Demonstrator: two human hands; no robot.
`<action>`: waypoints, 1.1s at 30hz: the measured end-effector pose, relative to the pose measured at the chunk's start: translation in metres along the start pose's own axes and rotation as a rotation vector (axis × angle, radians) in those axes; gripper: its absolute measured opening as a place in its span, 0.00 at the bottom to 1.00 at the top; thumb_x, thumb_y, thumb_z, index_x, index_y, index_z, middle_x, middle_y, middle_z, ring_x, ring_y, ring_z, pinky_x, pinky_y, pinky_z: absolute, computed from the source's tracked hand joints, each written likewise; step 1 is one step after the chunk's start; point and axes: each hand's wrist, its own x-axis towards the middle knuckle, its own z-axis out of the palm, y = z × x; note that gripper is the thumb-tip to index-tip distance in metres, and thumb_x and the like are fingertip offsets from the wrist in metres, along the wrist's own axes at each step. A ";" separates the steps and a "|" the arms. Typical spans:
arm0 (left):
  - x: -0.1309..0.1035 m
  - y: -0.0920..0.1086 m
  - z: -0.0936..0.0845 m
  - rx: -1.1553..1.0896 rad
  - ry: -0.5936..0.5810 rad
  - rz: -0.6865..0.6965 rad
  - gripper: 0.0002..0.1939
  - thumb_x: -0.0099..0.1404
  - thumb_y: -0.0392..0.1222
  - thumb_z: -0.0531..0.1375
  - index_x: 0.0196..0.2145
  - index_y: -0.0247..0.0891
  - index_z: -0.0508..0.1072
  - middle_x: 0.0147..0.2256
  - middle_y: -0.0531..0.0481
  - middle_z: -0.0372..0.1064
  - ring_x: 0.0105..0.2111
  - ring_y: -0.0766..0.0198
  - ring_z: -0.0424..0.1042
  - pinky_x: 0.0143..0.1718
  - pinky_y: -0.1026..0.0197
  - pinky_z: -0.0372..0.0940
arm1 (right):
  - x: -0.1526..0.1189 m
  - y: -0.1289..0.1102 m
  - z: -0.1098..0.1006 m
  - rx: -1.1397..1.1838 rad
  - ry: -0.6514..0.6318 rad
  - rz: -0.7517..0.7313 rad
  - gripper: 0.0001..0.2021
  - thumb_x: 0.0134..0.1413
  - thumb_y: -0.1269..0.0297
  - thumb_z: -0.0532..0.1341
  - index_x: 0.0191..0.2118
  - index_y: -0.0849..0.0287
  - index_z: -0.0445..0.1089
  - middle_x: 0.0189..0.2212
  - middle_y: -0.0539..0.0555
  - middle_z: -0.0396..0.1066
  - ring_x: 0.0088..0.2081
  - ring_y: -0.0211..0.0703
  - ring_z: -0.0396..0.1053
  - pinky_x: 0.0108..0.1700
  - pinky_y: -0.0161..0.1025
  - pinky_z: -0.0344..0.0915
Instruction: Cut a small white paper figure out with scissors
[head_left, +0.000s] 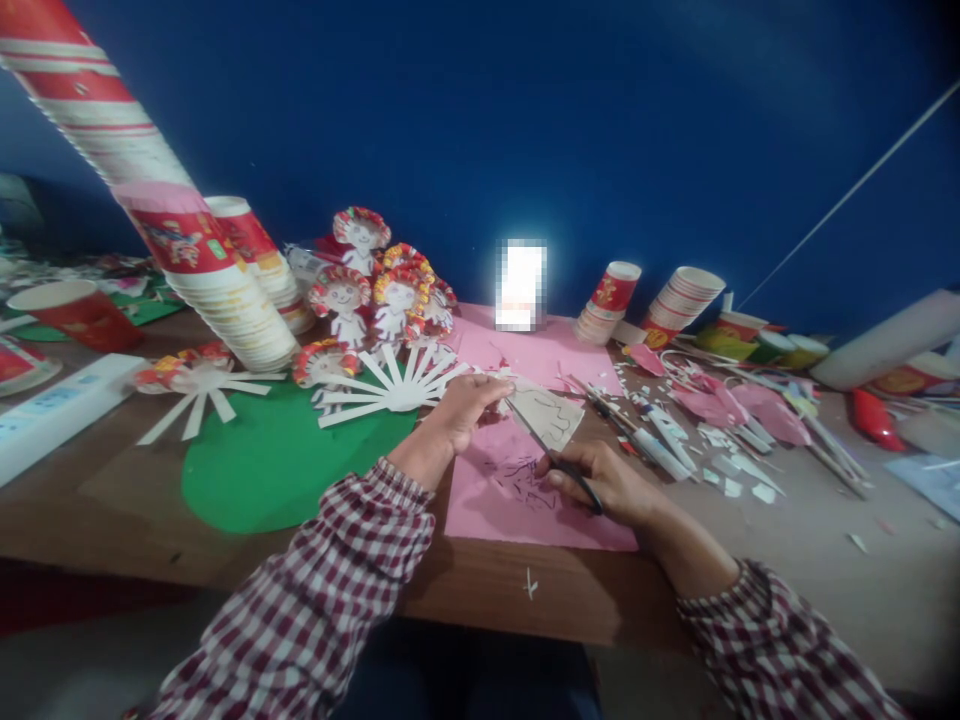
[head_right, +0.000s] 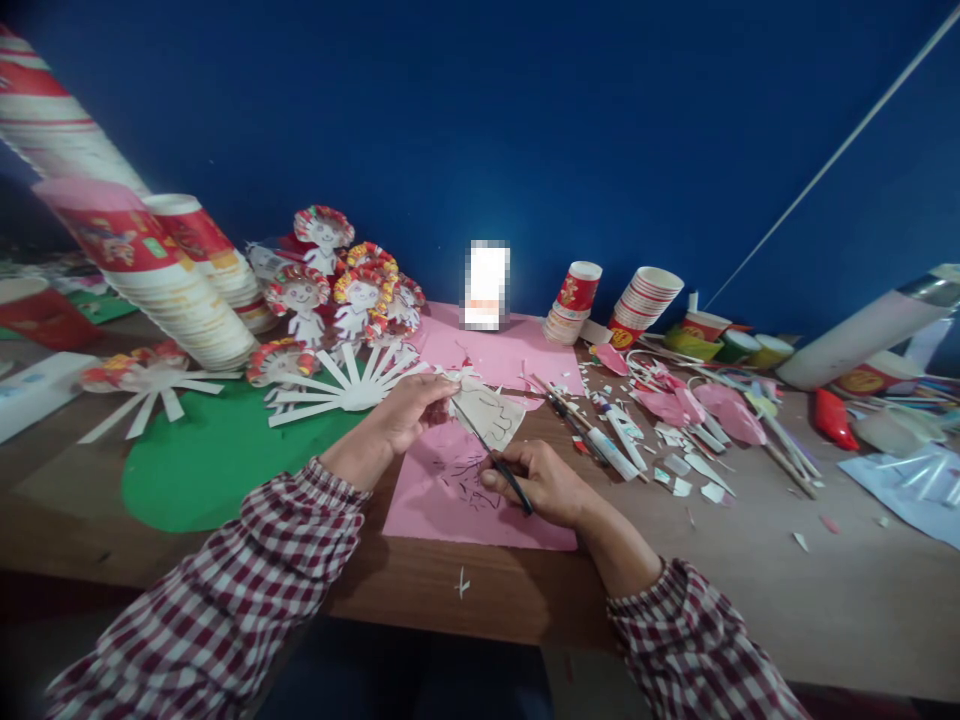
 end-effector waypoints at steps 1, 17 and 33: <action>0.000 0.000 0.000 0.000 0.000 0.000 0.12 0.47 0.41 0.68 0.20 0.34 0.68 0.18 0.56 0.59 0.20 0.73 0.60 0.23 0.67 0.61 | 0.000 0.000 0.000 -0.001 0.002 0.002 0.21 0.52 0.47 0.60 0.30 0.64 0.69 0.17 0.46 0.56 0.20 0.31 0.51 0.21 0.29 0.48; 0.001 -0.001 0.001 -0.009 0.009 0.007 0.12 0.47 0.40 0.68 0.19 0.34 0.68 0.18 0.56 0.58 0.19 0.73 0.60 0.22 0.67 0.60 | 0.001 0.003 -0.001 -0.028 0.004 -0.033 0.20 0.54 0.49 0.60 0.30 0.65 0.69 0.18 0.46 0.56 0.20 0.31 0.52 0.21 0.29 0.47; 0.000 -0.002 -0.001 -0.004 -0.012 -0.024 0.10 0.48 0.42 0.66 0.22 0.35 0.68 0.20 0.56 0.59 0.22 0.71 0.61 0.27 0.65 0.60 | 0.002 0.006 -0.001 -0.017 0.011 -0.026 0.18 0.52 0.50 0.62 0.29 0.64 0.68 0.18 0.46 0.56 0.20 0.31 0.52 0.21 0.29 0.48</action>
